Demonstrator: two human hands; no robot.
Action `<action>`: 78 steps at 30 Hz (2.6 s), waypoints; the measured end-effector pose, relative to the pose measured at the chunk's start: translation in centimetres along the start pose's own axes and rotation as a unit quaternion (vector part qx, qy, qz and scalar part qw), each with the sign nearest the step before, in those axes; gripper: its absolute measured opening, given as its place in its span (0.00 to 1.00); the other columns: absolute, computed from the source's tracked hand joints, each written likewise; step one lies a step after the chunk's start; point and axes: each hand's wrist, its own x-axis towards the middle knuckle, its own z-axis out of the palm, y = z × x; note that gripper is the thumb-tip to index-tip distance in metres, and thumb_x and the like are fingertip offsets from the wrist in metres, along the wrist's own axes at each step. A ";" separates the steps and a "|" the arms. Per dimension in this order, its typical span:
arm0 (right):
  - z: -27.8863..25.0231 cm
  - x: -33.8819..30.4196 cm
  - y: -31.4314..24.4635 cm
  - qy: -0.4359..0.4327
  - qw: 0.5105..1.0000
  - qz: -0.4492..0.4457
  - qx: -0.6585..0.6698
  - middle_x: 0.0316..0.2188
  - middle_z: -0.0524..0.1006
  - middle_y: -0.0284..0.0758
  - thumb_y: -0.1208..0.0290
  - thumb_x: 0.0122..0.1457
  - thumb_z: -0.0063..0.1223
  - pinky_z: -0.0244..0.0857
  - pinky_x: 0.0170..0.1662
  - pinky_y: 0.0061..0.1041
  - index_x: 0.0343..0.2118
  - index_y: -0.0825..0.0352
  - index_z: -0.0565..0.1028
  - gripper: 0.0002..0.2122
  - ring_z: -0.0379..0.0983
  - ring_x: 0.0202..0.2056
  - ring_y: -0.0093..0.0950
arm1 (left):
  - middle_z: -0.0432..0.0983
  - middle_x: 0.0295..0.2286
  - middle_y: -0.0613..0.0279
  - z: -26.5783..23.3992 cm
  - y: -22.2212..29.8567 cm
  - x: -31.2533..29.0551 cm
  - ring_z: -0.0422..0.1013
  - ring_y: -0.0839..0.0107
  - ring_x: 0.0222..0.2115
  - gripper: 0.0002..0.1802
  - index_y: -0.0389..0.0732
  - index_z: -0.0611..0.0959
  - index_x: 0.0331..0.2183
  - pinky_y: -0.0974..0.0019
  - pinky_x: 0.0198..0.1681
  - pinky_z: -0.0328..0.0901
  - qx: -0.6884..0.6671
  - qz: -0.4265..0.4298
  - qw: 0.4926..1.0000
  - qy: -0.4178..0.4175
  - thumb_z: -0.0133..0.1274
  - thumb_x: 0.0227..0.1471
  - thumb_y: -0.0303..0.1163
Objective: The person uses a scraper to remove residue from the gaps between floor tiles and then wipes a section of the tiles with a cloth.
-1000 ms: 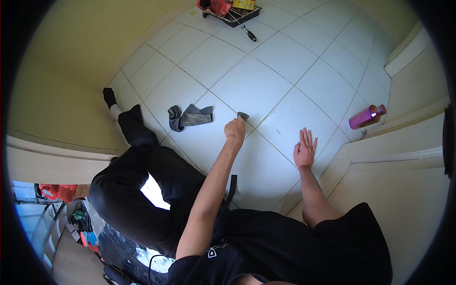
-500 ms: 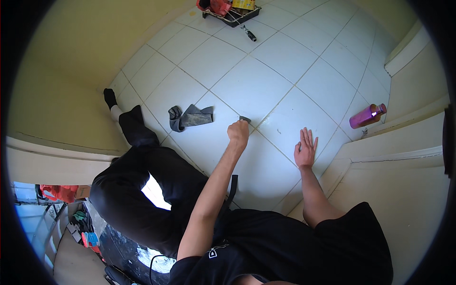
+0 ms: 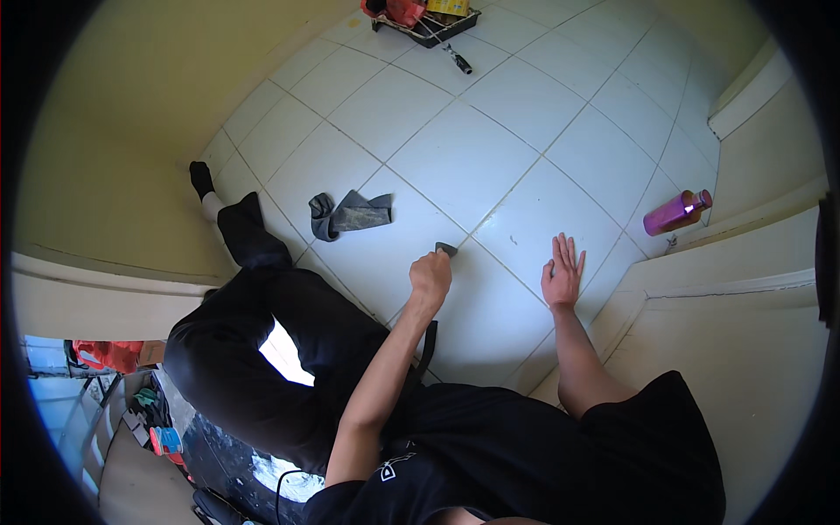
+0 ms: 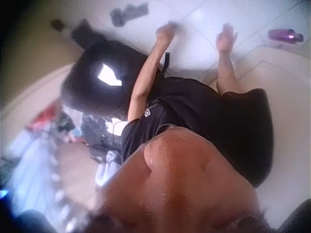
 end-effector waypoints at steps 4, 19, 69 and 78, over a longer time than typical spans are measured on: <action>0.5 -0.4 -0.1 0.001 1.000 -0.002 0.003 0.72 0.59 0.30 0.71 0.64 0.42 0.31 0.77 0.47 0.68 0.60 0.64 0.28 0.48 0.74 0.31 | 0.84 0.29 0.50 1.5 -0.6 -1.1 0.83 0.52 0.30 0.25 0.37 0.79 0.57 0.55 0.32 0.77 -0.062 -0.021 0.998 0.006 0.49 0.58 0.26; 2.3 -1.9 0.2 0.003 1.000 -0.006 0.005 0.73 0.58 0.30 0.71 0.63 0.42 0.31 0.77 0.47 0.68 0.61 0.64 0.28 0.48 0.74 0.32 | 0.85 0.26 0.56 3.7 1.4 -2.3 0.84 0.59 0.28 0.21 0.33 0.80 0.54 0.59 0.31 0.78 -0.032 -0.037 0.999 -0.002 0.50 0.61 0.28; 7.7 -6.9 0.6 0.009 0.999 -0.027 0.019 0.71 0.61 0.33 0.73 0.61 0.45 0.34 0.75 0.51 0.67 0.63 0.67 0.28 0.51 0.73 0.36 | 0.82 0.39 0.39 1.7 -15.3 5.5 0.78 0.40 0.42 0.19 0.31 0.85 0.41 0.45 0.49 0.71 -0.096 0.185 0.962 -0.179 0.48 0.61 0.38; 8.7 -8.2 0.2 0.032 0.998 -0.023 0.038 0.70 0.63 0.35 0.77 0.61 0.45 0.37 0.75 0.49 0.66 0.65 0.67 0.27 0.52 0.73 0.37 | 0.79 0.37 0.28 -8.9 -22.0 3.2 0.76 0.34 0.42 0.21 0.25 0.80 0.38 0.42 0.51 0.69 -0.193 0.138 0.969 -0.063 0.45 0.61 0.38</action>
